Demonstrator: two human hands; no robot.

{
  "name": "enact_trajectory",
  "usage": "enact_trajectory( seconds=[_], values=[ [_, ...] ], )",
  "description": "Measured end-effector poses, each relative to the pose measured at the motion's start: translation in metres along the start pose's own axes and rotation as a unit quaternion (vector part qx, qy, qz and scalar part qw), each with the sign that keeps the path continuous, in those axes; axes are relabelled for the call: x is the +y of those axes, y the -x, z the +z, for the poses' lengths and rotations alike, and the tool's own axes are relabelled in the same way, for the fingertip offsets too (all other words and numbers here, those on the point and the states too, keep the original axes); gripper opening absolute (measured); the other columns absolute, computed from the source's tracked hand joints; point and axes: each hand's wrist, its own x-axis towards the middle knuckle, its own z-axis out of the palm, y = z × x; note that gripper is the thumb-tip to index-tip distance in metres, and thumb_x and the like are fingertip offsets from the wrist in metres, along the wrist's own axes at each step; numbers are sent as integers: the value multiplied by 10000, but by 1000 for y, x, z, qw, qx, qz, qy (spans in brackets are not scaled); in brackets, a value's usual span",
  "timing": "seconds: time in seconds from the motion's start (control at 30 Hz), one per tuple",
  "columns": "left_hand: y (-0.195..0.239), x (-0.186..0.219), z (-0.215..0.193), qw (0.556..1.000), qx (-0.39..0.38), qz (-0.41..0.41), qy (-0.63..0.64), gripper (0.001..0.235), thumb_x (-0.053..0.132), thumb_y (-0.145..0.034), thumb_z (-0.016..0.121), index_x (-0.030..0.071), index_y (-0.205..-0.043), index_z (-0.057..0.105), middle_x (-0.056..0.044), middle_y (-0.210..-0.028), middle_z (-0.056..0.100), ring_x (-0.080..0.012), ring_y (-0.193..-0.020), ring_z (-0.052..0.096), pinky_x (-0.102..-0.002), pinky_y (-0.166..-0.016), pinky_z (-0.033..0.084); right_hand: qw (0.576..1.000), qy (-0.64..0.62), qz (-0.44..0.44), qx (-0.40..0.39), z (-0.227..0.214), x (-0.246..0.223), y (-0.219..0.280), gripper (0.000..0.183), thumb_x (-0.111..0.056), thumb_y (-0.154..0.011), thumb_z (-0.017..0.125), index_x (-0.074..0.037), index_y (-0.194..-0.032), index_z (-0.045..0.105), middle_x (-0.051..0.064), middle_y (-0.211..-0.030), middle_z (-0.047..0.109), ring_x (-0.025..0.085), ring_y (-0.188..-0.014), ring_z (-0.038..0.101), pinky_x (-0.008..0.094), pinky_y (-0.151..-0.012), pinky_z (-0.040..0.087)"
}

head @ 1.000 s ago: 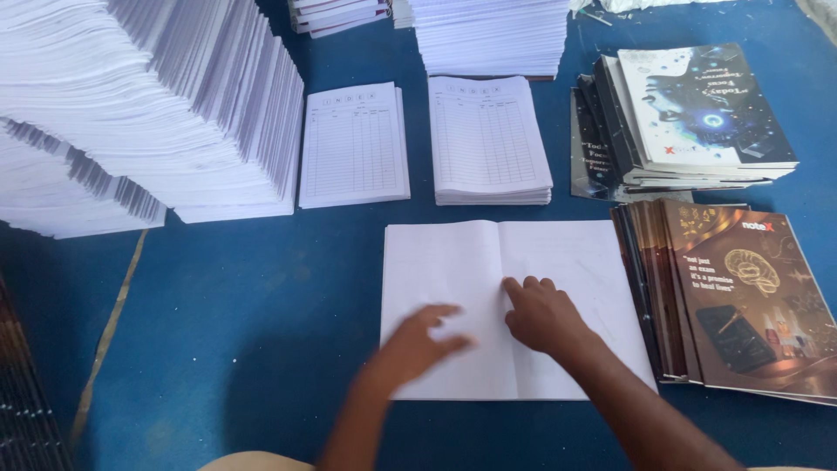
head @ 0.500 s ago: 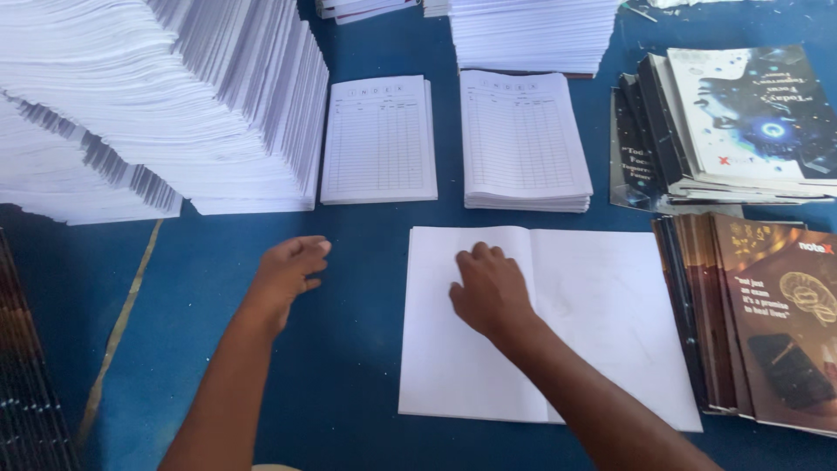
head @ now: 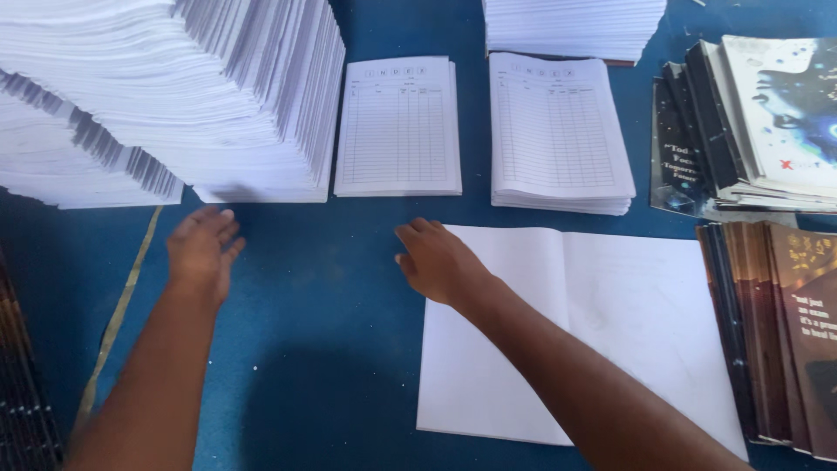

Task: The person organizes stacks of notebooks and papers on a blue table. They pick up notebooks, flip through pages, and place them into neat piles. The person also handles loose sheets of paper and aligns them with the notebook stacks.

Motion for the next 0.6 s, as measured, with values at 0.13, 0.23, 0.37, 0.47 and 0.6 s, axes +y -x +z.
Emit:
enact_trajectory(
  seconds=[0.13,0.23,0.37,0.47,0.6],
  values=[
    [-16,11,1,999,28,9,28,678,22,-877,649,-21,-1488,357,-213,-1495,454,-344,-1418,440,-566,-1164,316,988,-151,40,-7,8,-9,-25,599,-317,-975,616,-54,-1480,428,177,-1512,460,366,-1387,445,483,-1096,409],
    [-29,22,1,998,42,25,27,711,5,-853,628,20,-1500,333,-173,-1510,445,-307,-1418,452,-566,-1169,274,966,-254,37,-10,15,-17,-42,726,-398,-948,632,-61,-1524,347,209,-1561,395,379,-1450,372,504,-1132,363],
    [-45,33,2,998,48,31,34,646,44,-879,571,36,-1510,431,-167,-1513,491,-283,-1420,479,-536,-1190,296,898,-431,79,-50,18,-25,-70,806,-496,-916,548,-61,-1545,292,259,-1536,419,421,-1418,434,518,-1125,403],
    [-48,37,0,995,80,11,66,648,120,-853,528,98,-1488,404,-111,-1519,435,-254,-1416,440,-520,-1191,263,834,-546,57,-52,22,-29,-86,820,-542,-968,438,-31,-1569,214,273,-1595,296,438,-1482,312,526,-1177,331],
    [-47,38,0,997,-9,40,60,715,380,-881,371,99,-1537,331,-139,-1605,380,-297,-1475,331,-575,-1184,144,803,-593,14,-65,31,-30,-96,825,-563,-988,347,-62,-1599,108,238,-1660,130,419,-1535,140,524,-1209,244]
  ],
)
